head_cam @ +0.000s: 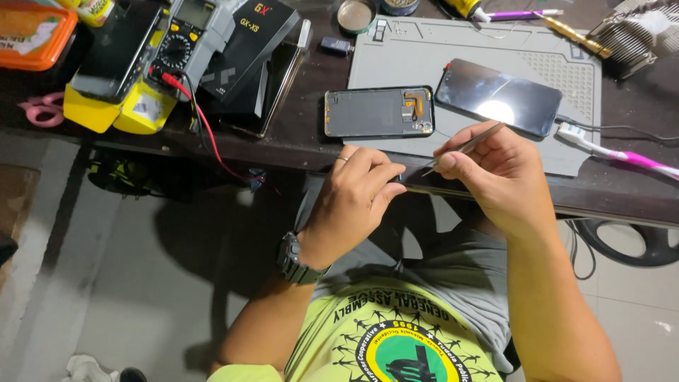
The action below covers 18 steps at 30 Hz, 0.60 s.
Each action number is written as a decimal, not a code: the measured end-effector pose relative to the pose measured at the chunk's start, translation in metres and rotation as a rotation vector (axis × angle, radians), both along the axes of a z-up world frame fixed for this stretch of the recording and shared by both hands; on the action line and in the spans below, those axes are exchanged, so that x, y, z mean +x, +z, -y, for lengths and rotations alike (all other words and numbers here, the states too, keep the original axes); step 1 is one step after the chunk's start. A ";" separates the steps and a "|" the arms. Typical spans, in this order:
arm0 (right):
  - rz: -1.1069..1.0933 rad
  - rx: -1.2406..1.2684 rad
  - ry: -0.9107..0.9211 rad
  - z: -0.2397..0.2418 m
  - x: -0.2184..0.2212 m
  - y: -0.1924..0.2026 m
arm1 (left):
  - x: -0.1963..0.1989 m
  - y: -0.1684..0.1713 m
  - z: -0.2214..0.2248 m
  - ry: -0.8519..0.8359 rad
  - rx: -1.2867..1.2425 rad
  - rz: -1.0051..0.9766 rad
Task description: Repairing a smartphone by disassembling the screen and manipulating internal components with precision tools.
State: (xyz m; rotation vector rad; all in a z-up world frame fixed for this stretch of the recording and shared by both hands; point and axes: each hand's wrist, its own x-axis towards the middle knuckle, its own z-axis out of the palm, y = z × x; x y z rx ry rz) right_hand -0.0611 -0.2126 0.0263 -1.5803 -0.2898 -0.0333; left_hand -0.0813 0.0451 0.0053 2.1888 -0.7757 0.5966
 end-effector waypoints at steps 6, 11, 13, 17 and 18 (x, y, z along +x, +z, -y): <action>0.029 -0.141 0.001 -0.015 -0.009 0.016 | -0.003 -0.002 0.004 0.027 0.025 0.020; 0.024 -0.148 -0.005 -0.016 -0.012 0.015 | -0.003 -0.001 0.005 0.045 0.022 0.024; 0.023 -0.143 -0.010 -0.016 -0.012 0.014 | -0.003 -0.002 0.006 0.046 0.021 0.023; 0.022 -0.141 -0.008 -0.015 -0.013 0.015 | -0.003 -0.001 0.009 0.073 0.000 0.047; 0.019 -0.138 -0.007 -0.016 -0.014 0.016 | -0.003 0.001 0.009 0.073 -0.007 0.050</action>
